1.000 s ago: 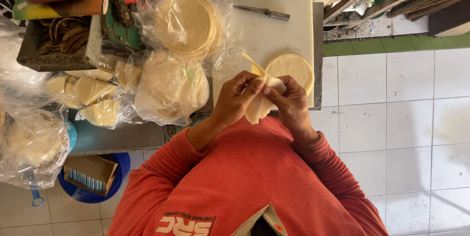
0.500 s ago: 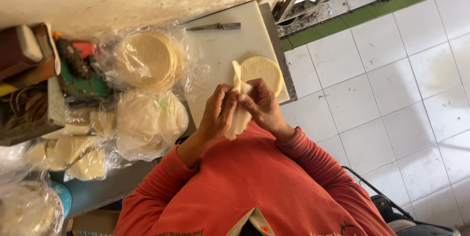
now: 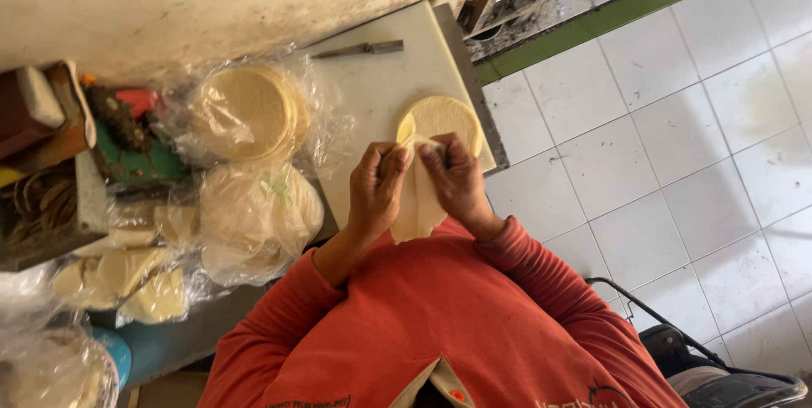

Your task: The person separates and stacks dough wrappers, then cuts a stack of them into quarters using a knife.

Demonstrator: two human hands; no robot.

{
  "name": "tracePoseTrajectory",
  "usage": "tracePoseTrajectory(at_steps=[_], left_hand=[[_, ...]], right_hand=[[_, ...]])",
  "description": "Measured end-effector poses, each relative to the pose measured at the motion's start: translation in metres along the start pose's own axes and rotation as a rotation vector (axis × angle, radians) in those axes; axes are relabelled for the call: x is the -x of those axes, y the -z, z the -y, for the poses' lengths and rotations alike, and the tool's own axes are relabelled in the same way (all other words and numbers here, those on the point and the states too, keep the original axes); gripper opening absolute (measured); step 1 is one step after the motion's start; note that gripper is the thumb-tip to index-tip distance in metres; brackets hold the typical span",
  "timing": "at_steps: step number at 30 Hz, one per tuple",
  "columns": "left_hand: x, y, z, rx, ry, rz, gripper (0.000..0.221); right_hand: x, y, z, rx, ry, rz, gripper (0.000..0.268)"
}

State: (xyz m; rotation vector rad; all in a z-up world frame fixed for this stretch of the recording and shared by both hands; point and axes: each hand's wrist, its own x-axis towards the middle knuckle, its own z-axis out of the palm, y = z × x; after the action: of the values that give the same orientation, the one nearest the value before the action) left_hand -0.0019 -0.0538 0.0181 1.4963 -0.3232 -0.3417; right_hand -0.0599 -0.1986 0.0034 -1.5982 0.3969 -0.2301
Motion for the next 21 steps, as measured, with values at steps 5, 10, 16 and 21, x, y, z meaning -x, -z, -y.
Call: tracePoseTrajectory(at_steps=[5,10,16,21], left_hand=[[0.003,0.015,0.024,0.327,0.132,-0.19,0.022],[-0.001,0.039,0.05,0.566,0.169,-0.295,0.019],[-0.003,0.065,0.073,0.755,0.309,-0.418,0.013],[0.004,0.102,0.097,0.648,0.317,-0.554,0.014]], right_hand=[[-0.007,0.005,-0.006,-0.093,-0.071,-0.073,0.027],[-0.012,0.011,-0.018,-0.259,-0.187,-0.154,0.027],[-0.016,0.024,-0.061,-0.381,-0.204,-0.26,0.024],[-0.013,0.058,-0.088,-0.358,-0.22,-0.389,0.021]])
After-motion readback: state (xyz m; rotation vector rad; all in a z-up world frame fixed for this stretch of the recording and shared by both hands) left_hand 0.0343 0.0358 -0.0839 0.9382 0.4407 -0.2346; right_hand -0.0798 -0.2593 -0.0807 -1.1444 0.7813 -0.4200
